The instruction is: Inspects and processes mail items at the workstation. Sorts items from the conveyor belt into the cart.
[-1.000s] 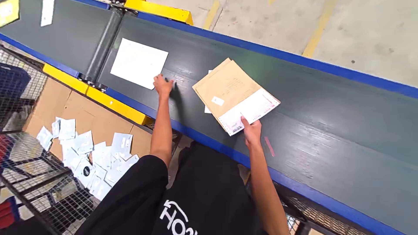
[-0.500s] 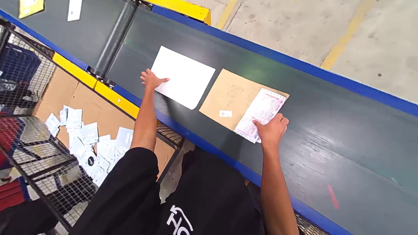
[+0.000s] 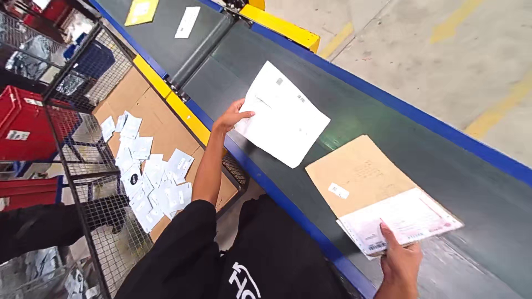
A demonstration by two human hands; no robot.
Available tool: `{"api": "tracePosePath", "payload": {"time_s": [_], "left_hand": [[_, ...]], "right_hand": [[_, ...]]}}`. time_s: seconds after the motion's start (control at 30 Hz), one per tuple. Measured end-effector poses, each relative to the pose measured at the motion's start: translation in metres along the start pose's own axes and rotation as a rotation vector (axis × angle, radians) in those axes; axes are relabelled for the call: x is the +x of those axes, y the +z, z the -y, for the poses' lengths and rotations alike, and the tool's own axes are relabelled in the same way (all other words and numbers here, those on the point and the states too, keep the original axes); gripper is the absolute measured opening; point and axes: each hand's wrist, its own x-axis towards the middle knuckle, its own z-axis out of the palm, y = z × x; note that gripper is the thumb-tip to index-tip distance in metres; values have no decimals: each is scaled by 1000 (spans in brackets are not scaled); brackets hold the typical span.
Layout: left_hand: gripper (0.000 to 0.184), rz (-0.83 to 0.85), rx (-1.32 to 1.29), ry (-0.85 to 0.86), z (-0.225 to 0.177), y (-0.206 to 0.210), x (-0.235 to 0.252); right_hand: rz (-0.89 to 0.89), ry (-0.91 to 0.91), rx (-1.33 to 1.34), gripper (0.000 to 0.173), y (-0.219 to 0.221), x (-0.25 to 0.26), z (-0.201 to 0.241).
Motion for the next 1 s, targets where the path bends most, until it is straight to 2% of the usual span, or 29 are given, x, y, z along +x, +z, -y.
{"api": "tracePosePath", "payload": {"time_s": [0.07,0.17,0.27,0.4,0.5,0.57,0.63,0.67,0.73,0.83,0.9,1.0], "left_hand": [[52,23,-110,46,-18,8,-25],[60,80,-202,49,-21,43,-49],[63,202,-321,-6,-1,99,-56],[71,387,-528,-66,43,163,-64],[73,395,-583,-57,61,188,-70],[74,348,-574,-41,59,190,-69],[74,344,-504,-53,62,190,-63],[72,341,-409,-62,65,190,-55],[68,306,-137,-67,79,192,-41],[66,269,307,-91,99,194,-24],[58,138,510,-115,102,186,-9],[51,-200,533,-141,89,154,21]], "right_hand": [[39,20,92,56,2,-9,-12],[105,22,184,58,18,-16,-22],[178,17,237,57,38,-23,-19],[235,99,283,51,52,-25,-19],[288,158,366,40,50,-30,-20],[296,185,406,43,47,-33,-23],[312,188,423,51,39,-37,-28],[315,164,416,48,38,-36,-31],[290,91,363,41,36,-36,-31],[116,65,254,53,30,-31,-30],[50,85,223,56,19,-28,-33],[3,117,215,51,6,-27,-34]]}}
